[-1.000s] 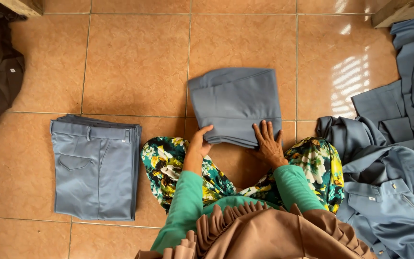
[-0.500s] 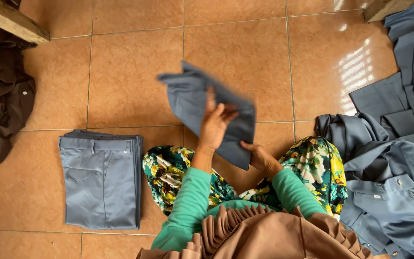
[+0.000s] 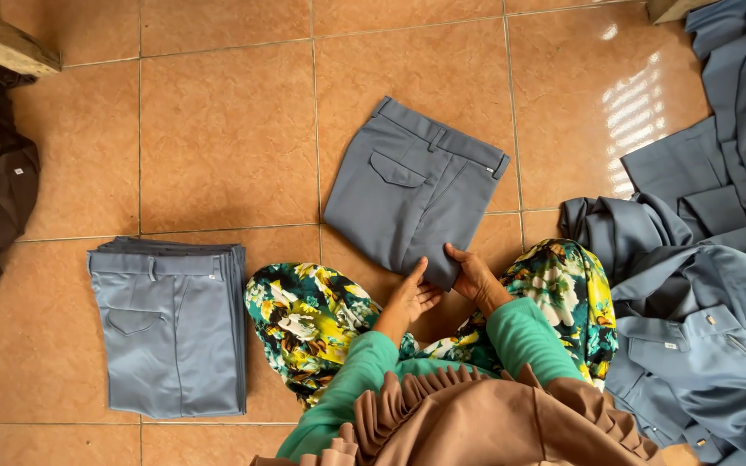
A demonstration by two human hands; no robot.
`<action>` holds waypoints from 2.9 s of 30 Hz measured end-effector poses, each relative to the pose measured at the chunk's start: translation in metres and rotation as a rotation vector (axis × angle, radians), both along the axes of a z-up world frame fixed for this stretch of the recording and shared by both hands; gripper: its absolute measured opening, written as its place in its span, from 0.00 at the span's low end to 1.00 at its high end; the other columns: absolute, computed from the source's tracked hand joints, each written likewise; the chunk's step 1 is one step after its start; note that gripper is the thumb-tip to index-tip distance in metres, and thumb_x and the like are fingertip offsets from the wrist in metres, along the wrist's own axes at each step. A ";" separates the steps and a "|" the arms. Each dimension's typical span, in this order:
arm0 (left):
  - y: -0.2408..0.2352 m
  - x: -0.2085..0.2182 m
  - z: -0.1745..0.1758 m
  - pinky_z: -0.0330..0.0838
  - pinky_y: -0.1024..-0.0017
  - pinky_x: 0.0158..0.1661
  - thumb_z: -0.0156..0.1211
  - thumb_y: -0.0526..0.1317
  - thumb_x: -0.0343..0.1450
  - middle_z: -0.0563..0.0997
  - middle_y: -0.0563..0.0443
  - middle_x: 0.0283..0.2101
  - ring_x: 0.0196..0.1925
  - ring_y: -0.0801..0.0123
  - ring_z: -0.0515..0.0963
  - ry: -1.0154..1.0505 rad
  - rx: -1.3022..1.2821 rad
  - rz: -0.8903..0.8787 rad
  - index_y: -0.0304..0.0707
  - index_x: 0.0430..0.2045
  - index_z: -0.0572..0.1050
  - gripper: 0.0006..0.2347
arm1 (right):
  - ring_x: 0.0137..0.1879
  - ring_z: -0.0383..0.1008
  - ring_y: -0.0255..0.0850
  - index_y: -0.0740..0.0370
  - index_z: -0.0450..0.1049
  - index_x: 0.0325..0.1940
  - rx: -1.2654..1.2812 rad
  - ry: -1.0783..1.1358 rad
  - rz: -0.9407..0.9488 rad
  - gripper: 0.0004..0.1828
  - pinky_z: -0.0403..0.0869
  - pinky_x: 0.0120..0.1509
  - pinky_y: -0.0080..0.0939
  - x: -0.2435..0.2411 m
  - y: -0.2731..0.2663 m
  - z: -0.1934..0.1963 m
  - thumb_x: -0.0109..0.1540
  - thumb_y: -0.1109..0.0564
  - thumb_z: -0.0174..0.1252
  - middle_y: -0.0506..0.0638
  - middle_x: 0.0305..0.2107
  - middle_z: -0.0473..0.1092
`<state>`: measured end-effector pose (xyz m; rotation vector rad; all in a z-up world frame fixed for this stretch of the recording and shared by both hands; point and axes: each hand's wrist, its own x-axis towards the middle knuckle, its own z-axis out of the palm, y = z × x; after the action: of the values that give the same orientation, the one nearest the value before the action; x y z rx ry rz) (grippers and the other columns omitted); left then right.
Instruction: The person sits on a tiled floor and folds multiple pairs of gray trousers by hand. They smooth out each pair, fold the legs together, and then fold the garment into a compact rectangle, stacking the finished items to the side.
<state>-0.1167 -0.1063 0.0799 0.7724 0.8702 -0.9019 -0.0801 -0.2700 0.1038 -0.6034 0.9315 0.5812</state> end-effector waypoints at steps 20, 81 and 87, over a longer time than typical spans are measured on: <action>0.049 -0.012 0.104 0.71 0.61 0.52 0.82 0.32 0.60 0.75 0.45 0.51 0.53 0.57 0.75 -0.102 0.123 0.526 0.36 0.57 0.68 0.32 | 0.63 0.72 0.47 0.66 0.64 0.64 -0.270 -0.130 -0.153 0.37 0.72 0.68 0.50 0.082 -0.067 -0.075 0.59 0.49 0.75 0.56 0.54 0.66; 0.384 -0.050 0.112 0.46 0.37 0.68 0.58 0.45 0.71 0.62 0.44 0.71 0.76 0.44 0.57 -0.595 2.217 0.044 0.56 0.66 0.65 0.25 | 0.74 0.58 0.59 0.49 0.63 0.77 -1.830 -2.004 0.951 0.35 0.68 0.66 0.66 0.056 0.433 0.071 0.66 0.44 0.61 0.59 0.73 0.54; 0.375 -0.014 0.046 0.41 0.32 0.69 0.55 0.46 0.73 0.61 0.40 0.72 0.78 0.39 0.51 -0.633 2.206 -0.146 0.58 0.70 0.60 0.27 | 0.81 0.42 0.58 0.48 0.53 0.81 -1.875 -2.067 1.152 0.43 0.52 0.75 0.72 0.035 0.430 0.049 0.65 0.40 0.59 0.56 0.77 0.49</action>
<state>-0.1310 0.2686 0.1262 2.7653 0.9492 0.6765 -0.0447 0.1601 0.1528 -2.6235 -1.4033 -0.4154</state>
